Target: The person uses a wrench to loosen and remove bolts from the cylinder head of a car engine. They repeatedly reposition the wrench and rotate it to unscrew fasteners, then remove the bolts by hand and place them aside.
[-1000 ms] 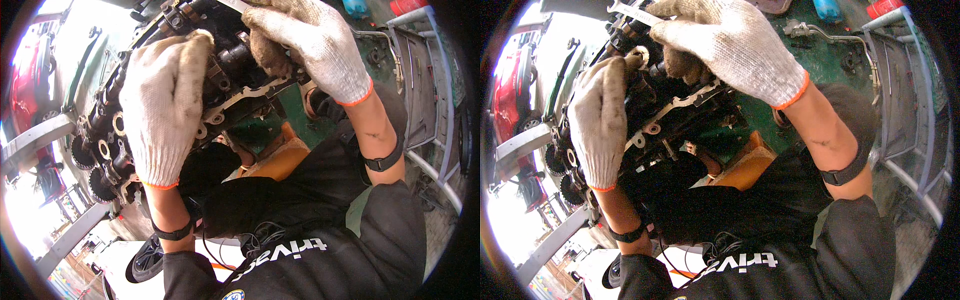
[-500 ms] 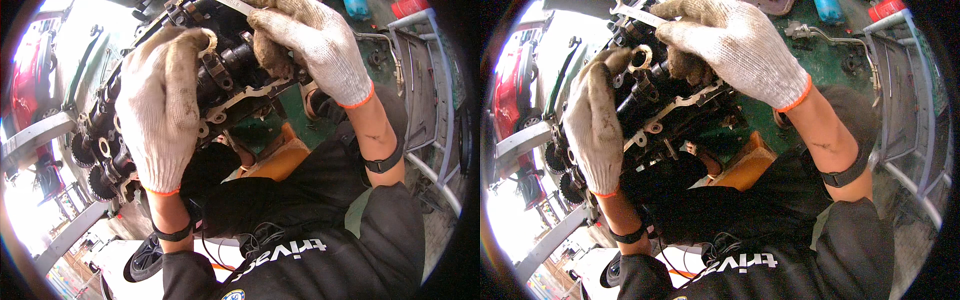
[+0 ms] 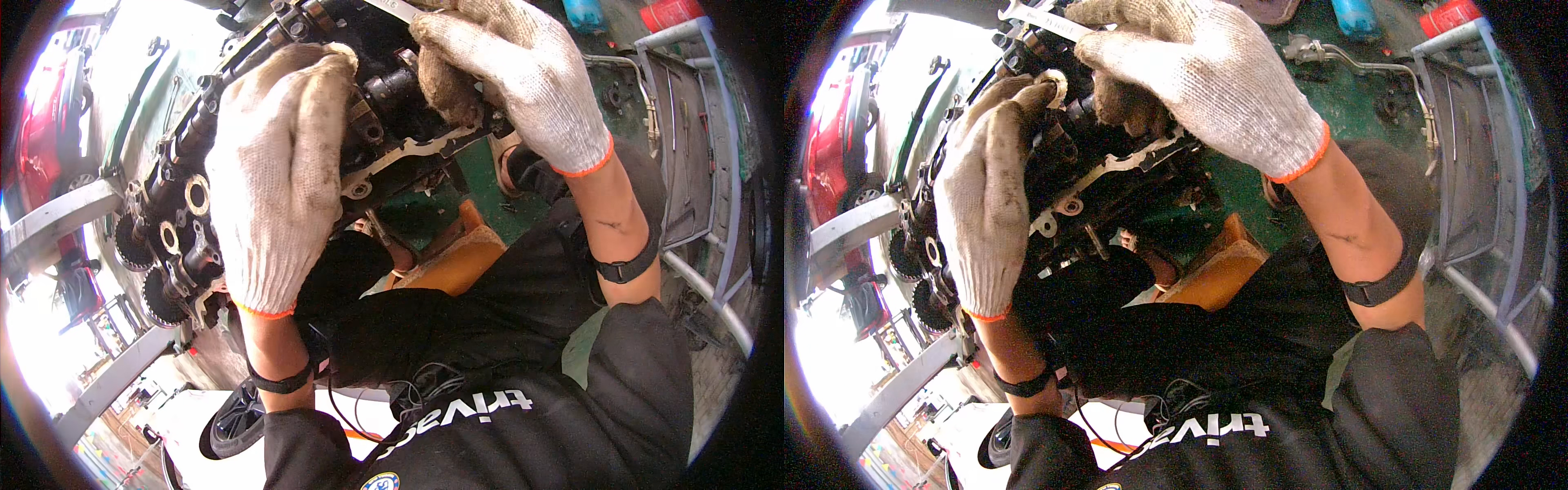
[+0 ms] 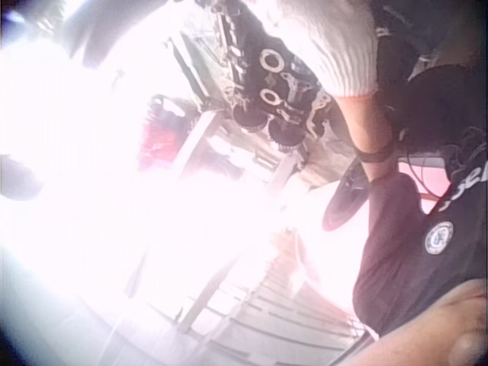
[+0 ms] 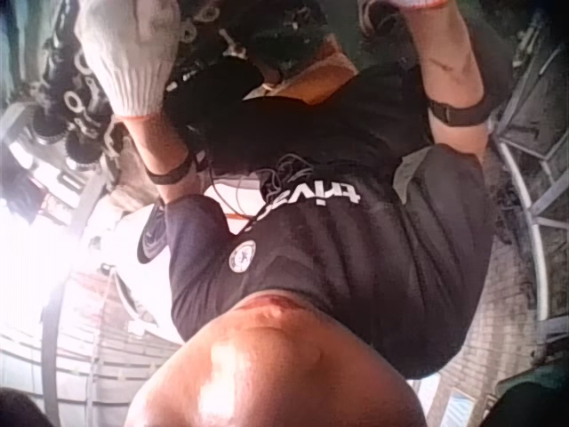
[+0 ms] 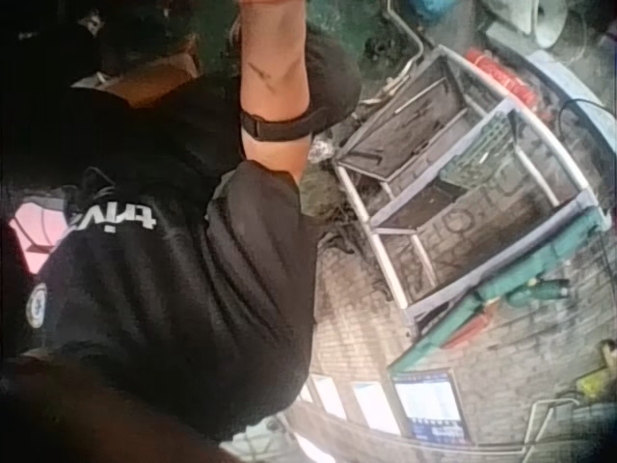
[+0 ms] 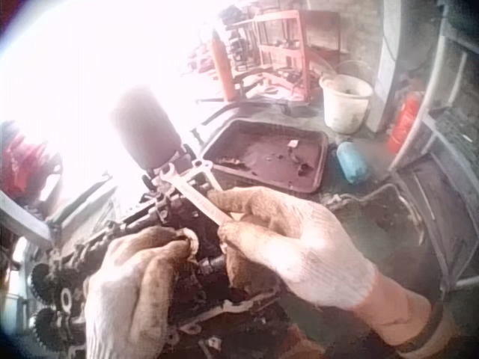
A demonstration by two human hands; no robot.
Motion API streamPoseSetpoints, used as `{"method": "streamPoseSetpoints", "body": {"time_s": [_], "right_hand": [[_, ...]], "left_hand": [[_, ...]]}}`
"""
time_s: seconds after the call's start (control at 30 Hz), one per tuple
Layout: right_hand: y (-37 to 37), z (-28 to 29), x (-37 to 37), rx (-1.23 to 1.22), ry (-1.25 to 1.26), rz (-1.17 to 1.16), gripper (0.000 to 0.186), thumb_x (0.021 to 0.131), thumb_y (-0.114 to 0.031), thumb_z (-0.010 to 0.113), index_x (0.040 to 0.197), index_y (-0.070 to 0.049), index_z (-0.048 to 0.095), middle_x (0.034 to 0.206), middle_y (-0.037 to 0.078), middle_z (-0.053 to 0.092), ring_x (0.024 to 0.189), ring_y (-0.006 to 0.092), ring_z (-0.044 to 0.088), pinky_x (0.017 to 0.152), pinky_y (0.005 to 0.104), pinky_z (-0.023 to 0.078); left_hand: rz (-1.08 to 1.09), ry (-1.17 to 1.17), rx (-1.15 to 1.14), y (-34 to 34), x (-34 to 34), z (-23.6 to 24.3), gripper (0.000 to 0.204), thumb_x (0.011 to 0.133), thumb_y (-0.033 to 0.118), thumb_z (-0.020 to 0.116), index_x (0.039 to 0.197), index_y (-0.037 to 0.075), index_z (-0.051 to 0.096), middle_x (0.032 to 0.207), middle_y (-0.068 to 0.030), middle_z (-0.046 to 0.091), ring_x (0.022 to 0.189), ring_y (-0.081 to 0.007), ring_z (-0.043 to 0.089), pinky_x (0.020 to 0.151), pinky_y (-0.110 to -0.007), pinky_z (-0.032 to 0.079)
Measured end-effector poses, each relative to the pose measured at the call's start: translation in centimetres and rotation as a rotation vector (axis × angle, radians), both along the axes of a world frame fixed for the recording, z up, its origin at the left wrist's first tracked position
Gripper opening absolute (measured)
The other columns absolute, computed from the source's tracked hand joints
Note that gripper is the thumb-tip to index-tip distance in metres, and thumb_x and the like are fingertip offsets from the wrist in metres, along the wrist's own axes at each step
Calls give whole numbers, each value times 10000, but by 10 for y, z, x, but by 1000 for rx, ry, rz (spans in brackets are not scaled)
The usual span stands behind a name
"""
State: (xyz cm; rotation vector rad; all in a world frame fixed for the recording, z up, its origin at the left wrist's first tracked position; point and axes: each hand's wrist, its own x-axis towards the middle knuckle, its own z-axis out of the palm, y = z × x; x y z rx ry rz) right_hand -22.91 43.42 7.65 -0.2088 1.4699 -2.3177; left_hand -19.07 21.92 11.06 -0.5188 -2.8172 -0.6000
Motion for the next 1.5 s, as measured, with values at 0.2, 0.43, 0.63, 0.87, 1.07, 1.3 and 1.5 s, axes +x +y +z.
{"method": "streamPoseSetpoints", "body": {"time_s": [0.2, 0.43, 0.63, 0.87, 1.07, 1.3, 1.5], "right_hand": [[2, -3, 0, -15, 54, 14, 365, 1060, -59, 562, 1396, 81, 537, 994, 53, 669, 859, 108, 647, 787, 246, 546], [4, -6, -2, -80, 10, 46, 363, 1061, -57, 556, 1397, 76, 539, 994, 51, 668, 865, 105, 644, 799, 239, 541], [4, -5, -4, -92, 50, 81, 362, 1058, -62, 561, 1393, 75, 542, 1002, 50, 666, 871, 104, 643, 802, 238, 541], [-3, -1, -4, 61, -13, 18, 363, 1057, -68, 565, 1389, 77, 548, 997, 50, 667, 870, 107, 645, 804, 245, 543], [-1, 1, 1, 29, 16, -3, 376, 1060, -74, 567, 1402, 79, 541, 1005, 58, 668, 869, 110, 647, 799, 249, 547], [0, -2, 1, 1, 60, -1, 372, 1060, -62, 568, 1402, 80, 539, 1007, 67, 670, 866, 114, 649, 795, 250, 553], [-1, 0, 2, -1, 42, -12, 366, 1058, -60, 570, 1394, 81, 543, 1002, 63, 665, 855, 114, 648, 788, 246, 553]], "left_hand": [[16, -101, 141, -6, 0, 4, 486, 1143, 298, 364, 1301, -34, 681, 1331, -164, 667, 1211, -240, 648, 1089, -349, 477], [115, -163, 256, -12, -2, 2, 277, 1060, 184, 555, 1175, 11, 739, 1237, -171, 709, 1103, -316, 689, 977, -365, 517], [-40, -118, 113, -11, -5, 1, 537, 1140, 362, 338, 1282, 3, 711, 1350, -171, 668, 1267, -263, 612, 1090, -359, 452], [62, -269, 214, -11, 0, 11, 412, 1120, 257, 456, 1303, -37, 679, 1369, -149, 659, 1245, -212, 635, 1099, -320, 473], [-88, -137, 21, -9, -10, -1, 306, 1026, 151, 602, 1267, -4, 709, 1323, -167, 677, 1209, -266, 650, 1074, -346, 466], [5, -9, -124, 1, -11, 1, 279, 946, 215, 723, 1078, -29, 753, 1226, -154, 728, 1089, -261, 697, 951, -352, 522], [2, 44, -6, -1, -11, -1, 291, 981, 206, 678, 1152, -20, 745, 1221, -168, 721, 1100, -278, 695, 985, -358, 514]]}}
